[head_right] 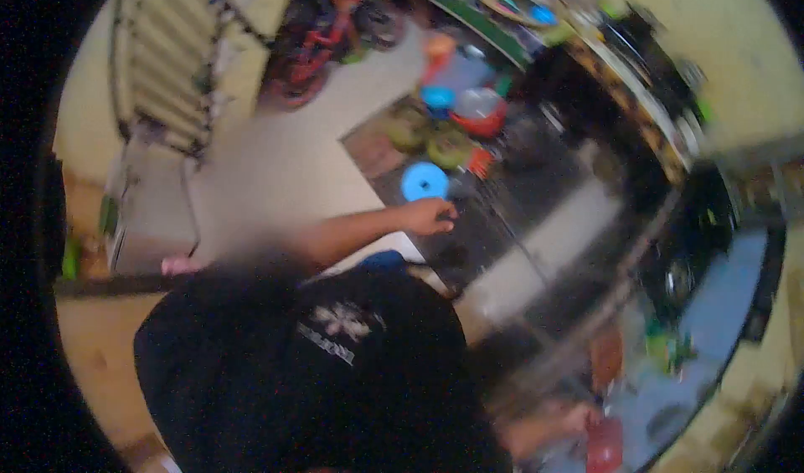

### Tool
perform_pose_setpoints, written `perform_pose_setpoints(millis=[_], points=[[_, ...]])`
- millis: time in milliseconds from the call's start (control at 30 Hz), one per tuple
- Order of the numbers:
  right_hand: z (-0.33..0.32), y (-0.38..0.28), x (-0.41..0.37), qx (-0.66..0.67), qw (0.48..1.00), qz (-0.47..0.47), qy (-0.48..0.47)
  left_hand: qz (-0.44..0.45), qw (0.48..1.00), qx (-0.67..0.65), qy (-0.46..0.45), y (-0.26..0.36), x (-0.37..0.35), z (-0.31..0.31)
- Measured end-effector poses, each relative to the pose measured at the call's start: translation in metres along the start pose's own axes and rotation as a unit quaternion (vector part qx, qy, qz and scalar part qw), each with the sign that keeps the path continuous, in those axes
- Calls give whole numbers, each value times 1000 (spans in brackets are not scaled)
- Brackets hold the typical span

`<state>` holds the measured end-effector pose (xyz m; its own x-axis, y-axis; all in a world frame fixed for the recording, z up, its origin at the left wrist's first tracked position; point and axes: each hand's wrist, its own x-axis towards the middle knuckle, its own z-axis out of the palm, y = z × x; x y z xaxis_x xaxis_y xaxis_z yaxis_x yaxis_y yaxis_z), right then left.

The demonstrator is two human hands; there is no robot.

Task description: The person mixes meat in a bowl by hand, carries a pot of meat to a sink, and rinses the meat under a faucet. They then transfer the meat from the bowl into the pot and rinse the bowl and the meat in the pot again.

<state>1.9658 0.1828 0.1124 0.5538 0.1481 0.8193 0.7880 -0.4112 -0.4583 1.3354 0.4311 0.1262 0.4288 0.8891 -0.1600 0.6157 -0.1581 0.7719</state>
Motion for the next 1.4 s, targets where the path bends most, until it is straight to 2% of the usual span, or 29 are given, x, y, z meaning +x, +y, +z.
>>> perform_pose_setpoints(millis=[67,100,133,200,300,333,400,433,467,500,533,567,633,667,700,733,800,867,933,1000,1033,1067,1100,1133,1200,1233,1300,1367,1400], points=[[31,-76,28,54,995,58,-66,-91,993,0,81,-75,-41,-28],[48,-115,36,92,991,57,-85,-154,980,-26,123,-100,-68,-35],[65,-160,42,132,984,54,-109,-175,973,-30,150,-115,-88,-46],[92,-243,43,222,960,39,-166,-235,909,-163,303,-131,-145,-62],[121,-388,11,371,882,44,-288,-279,828,-293,388,-142,-206,-100],[122,-434,-8,408,847,49,-336,-298,803,-315,409,-145,-224,-112],[114,-526,-46,469,770,57,-430,-259,774,-392,424,-163,-253,-133],[105,-564,-62,488,725,67,-482,-229,798,-350,434,-157,-272,-149],[95,-605,-83,500,675,74,-538,-225,784,-356,456,-160,-294,-158],[84,-651,-108,504,623,81,-593,-182,805,-325,461,-173,-318,-181],[84,-690,-130,506,561,90,-649,-142,827,-283,465,-172,-335,-203],[88,-722,-153,496,492,100,-708,-147,817,-280,482,-170,-343,-219],[78,-799,-215,451,348,104,-816,-163,813,-351,435,-148,-368,-252],[27,-845,-242,412,387,-44,-824,-166,805,-363,439,-138,-392,-266],[0,-885,-272,373,312,25,-873,-177,781,-400,446,-127,-410,-283],[79,-903,-345,399,265,-185,-858,-187,756,-433,454,-133,-425,-300],[-63,-981,-385,403,197,-71,-891,-160,738,-464,464,-179,-450,-315],[-9,-1034,-512,357,118,-437,-817,-136,636,-551,523,-212,-488,-328],[-106,-1085,-576,455,61,-370,-807,-115,595,-545,579,-243,-543,-343],[-182,-1136,-634,493,-92,-362,-786,-82,578,-497,642,-291,-598,-346],[-227,-1156,-630,391,-117,-386,-827,-67,575,-465,670,-308,-621,-342],[-282,-1187,-620,290,-144,-407,-854,-72,519,-482,703,-314,-646,-343],[-326,-1209,-629,297,-173,-421,-840,-76,467,-490,732,-321,-673,-349],[-361,-1231,-647,297,-198,-428,-830,-80,465,-482,739,-327,-703,-364],[-413,-1271,-715,249,-268,-444,-818,-87,291,-492,816,-318,-747,-367],[-452,-1290,-724,157,-269,-425,-850,-87,275,-494,820,-321,-767,-359],[-503,-1323,-787,140,-303,-420,-844,-84,180,-464,863,-336,-810,-346],[-566,-1360,-834,129,-319,-425,-837,-134,116,-396,901,-340,-844,-345],[-594,-1372,-859,119,-327,-398,-849,-127,108,-390,906,-354,-860,-327]])
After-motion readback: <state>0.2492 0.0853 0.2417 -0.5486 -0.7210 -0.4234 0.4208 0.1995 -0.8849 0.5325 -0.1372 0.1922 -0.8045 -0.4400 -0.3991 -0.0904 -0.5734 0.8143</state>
